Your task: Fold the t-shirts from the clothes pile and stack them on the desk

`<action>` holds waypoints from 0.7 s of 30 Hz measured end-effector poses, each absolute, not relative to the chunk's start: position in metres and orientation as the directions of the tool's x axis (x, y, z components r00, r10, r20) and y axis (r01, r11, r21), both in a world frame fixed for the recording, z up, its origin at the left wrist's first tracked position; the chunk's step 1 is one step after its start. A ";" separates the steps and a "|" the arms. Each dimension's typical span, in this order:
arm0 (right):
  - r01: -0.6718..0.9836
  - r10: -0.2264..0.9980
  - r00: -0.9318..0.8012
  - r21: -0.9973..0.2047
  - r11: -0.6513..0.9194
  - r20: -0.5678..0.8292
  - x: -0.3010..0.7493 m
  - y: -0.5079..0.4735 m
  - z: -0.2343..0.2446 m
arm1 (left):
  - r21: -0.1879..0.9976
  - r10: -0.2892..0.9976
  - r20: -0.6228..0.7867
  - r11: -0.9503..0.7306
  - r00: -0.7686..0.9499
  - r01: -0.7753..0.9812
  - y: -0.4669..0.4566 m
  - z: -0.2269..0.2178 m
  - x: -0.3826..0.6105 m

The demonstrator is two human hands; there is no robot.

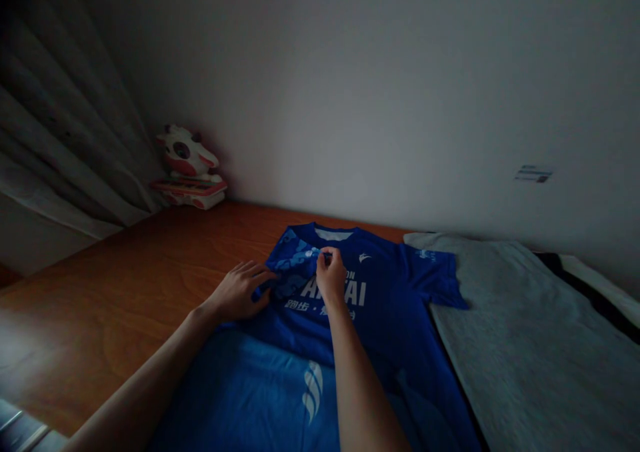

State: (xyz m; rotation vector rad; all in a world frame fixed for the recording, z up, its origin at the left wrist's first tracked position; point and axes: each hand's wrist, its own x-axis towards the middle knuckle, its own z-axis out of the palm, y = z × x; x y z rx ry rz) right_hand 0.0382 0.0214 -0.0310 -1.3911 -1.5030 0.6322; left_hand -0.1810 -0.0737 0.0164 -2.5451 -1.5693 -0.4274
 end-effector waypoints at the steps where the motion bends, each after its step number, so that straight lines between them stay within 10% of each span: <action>1: 0.452 0.950 0.095 -0.863 0.226 0.298 0.039 0.021 -0.031 | 0.054 0.846 0.314 -0.469 0.431 0.881 -0.073 0.015 -0.180; 21: 0.839 0.942 -0.089 -0.486 0.246 0.323 0.044 0.005 -0.025 | 0.107 0.915 0.224 -0.367 0.337 0.924 -0.073 0.009 -0.199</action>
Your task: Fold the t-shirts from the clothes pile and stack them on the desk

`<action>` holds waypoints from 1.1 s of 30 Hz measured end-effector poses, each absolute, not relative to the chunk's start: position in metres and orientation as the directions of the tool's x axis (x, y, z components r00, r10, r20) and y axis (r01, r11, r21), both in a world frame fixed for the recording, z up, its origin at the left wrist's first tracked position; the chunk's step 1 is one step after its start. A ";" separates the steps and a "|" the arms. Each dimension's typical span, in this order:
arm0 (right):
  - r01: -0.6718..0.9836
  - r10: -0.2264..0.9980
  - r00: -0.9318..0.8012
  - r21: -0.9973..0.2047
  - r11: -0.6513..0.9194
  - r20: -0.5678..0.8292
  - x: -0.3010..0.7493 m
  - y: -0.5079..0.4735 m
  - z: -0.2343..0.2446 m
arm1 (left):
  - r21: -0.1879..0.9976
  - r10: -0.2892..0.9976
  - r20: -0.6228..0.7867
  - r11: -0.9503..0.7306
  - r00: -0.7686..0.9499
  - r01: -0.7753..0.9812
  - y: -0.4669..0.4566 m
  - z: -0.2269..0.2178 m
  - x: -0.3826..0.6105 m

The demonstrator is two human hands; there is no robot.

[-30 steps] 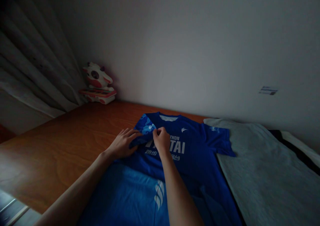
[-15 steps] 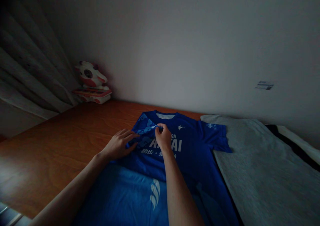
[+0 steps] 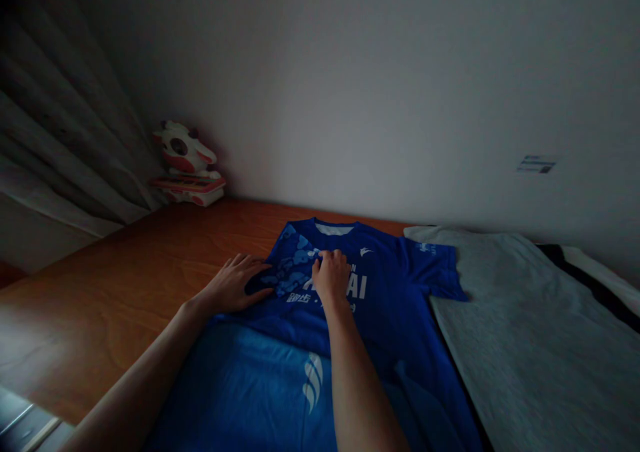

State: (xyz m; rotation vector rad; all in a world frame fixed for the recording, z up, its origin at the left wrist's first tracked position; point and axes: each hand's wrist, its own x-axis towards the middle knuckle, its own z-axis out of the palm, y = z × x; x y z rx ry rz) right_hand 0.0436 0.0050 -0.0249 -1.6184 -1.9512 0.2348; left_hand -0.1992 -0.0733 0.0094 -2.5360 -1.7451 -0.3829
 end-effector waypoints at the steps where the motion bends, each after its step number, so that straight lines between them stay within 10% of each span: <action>1: 0.853 0.938 -0.087 -0.461 0.244 0.335 0.043 0.003 -0.023 | 0.104 0.915 0.224 -0.364 0.334 0.926 -0.073 0.010 -0.200; 6: 0.878 0.933 -0.131 -0.398 0.266 0.335 0.039 -0.001 -0.006 | 0.095 0.936 0.213 -0.304 0.279 0.948 -0.072 0.009 -0.205; 13: 0.789 0.854 -0.521 -0.383 0.480 -0.004 0.032 -0.022 0.027 | 0.104 0.939 0.156 -0.325 0.307 0.940 -0.068 0.000 -0.216; 19: 0.701 0.774 -0.613 -0.343 0.626 0.159 0.049 -0.054 0.021 | 0.165 0.873 0.216 -0.475 0.438 0.864 -0.067 0.005 -0.211; 33: 0.884 0.996 -0.021 -0.463 0.061 0.090 0.043 0.019 0.002 | 0.087 0.720 0.423 -0.637 0.551 0.766 -0.067 0.006 -0.187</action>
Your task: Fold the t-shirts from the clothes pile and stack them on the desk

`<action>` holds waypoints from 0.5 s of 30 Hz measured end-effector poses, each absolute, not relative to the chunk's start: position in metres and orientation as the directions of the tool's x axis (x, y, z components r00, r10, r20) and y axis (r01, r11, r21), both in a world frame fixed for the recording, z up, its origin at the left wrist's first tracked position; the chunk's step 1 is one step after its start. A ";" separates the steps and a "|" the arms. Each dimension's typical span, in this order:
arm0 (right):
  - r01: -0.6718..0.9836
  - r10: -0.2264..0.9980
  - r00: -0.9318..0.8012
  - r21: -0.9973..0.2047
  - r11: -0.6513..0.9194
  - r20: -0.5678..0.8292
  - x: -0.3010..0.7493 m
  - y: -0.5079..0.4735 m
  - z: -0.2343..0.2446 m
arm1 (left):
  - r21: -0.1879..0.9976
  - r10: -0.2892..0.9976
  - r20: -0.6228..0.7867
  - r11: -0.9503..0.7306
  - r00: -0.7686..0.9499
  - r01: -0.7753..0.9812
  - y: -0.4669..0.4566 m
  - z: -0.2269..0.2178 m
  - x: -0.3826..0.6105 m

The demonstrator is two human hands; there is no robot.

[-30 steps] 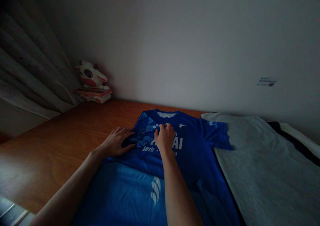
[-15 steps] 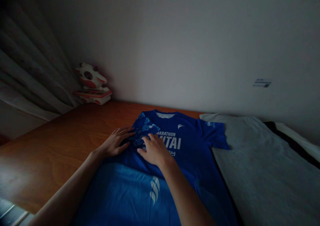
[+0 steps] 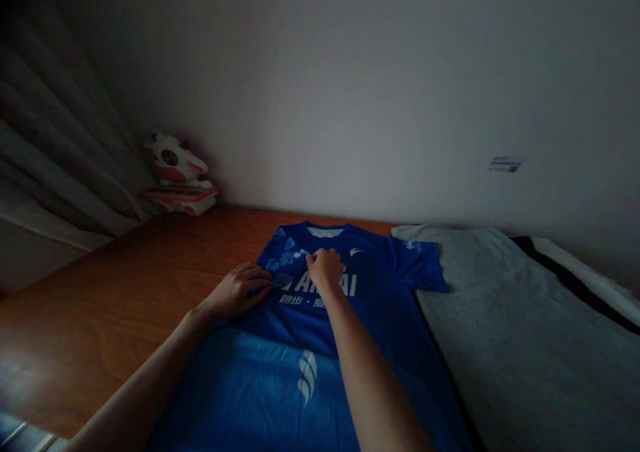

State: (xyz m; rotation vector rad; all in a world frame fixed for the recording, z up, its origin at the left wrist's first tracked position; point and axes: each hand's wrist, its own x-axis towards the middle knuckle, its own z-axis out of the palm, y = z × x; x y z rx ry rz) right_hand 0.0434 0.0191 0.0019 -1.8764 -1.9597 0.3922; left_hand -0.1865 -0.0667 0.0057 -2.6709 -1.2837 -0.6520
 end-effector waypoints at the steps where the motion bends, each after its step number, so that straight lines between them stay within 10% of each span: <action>1: 0.881 0.997 -0.015 -0.471 0.050 0.078 0.042 0.022 0.001 | 0.089 0.712 0.449 -0.636 0.539 0.766 -0.067 0.006 -0.185; 9: 0.892 0.995 0.026 -0.452 0.022 0.100 0.056 0.020 0.005 | 0.234 0.734 0.385 -0.664 0.559 0.710 -0.072 0.008 -0.173; 15: 0.856 0.880 -0.367 -0.262 0.446 0.301 0.051 -0.026 0.008 | 0.245 0.815 0.432 -0.519 0.387 0.819 -0.065 -0.003 -0.179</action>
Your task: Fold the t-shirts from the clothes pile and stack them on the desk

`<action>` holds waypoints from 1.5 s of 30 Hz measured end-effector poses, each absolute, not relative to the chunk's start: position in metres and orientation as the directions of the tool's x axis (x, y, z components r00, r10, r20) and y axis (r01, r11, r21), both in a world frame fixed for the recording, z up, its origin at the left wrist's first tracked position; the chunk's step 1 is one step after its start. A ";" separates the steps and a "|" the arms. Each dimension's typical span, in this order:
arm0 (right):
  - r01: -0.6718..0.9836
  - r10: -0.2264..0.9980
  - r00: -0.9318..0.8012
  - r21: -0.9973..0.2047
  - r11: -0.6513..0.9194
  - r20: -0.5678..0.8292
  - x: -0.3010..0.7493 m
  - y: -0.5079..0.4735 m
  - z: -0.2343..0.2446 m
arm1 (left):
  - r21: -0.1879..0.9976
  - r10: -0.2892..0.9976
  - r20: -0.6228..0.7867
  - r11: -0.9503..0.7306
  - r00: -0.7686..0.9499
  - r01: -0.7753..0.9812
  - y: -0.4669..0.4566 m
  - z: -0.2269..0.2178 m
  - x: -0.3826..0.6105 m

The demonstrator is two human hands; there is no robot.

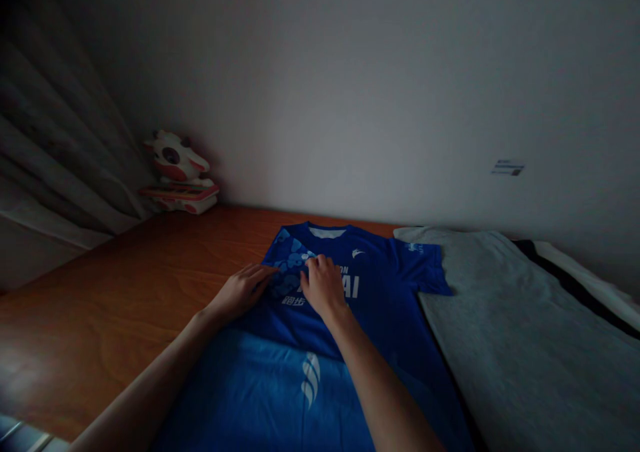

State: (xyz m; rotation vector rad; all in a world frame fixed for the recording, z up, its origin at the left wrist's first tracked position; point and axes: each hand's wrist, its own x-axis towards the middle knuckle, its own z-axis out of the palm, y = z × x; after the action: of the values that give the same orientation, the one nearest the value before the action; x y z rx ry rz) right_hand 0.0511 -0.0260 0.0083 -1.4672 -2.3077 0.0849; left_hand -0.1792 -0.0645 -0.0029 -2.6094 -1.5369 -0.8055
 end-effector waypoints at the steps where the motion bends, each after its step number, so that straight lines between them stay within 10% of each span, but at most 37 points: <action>1: 0.807 0.841 -0.447 -0.268 0.527 0.306 0.049 -0.035 0.007 | 0.245 0.835 0.416 -0.485 0.361 0.840 -0.063 -0.005 -0.181; 7: 0.640 0.714 -0.643 -0.317 0.700 0.277 0.046 -0.064 -0.001 | 0.246 0.887 0.313 -0.421 0.340 0.873 -0.063 -0.014 -0.185; 29: 0.639 0.753 -0.562 -0.397 0.659 0.344 0.036 -0.078 -0.012 | 0.254 0.855 0.436 -0.416 0.281 0.873 -0.033 -0.011 -0.182; 45: 0.671 0.778 -0.545 -0.393 0.629 0.314 0.034 -0.086 -0.003 | 0.169 0.932 0.275 -0.288 0.235 0.943 0.052 -0.051 -0.158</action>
State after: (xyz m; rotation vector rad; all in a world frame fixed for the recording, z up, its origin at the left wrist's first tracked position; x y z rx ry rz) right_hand 0.0340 -0.0860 -0.0026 -1.1413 -2.3921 0.3115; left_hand -0.1579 0.0525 -0.0507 -2.4440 -1.8556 -0.5062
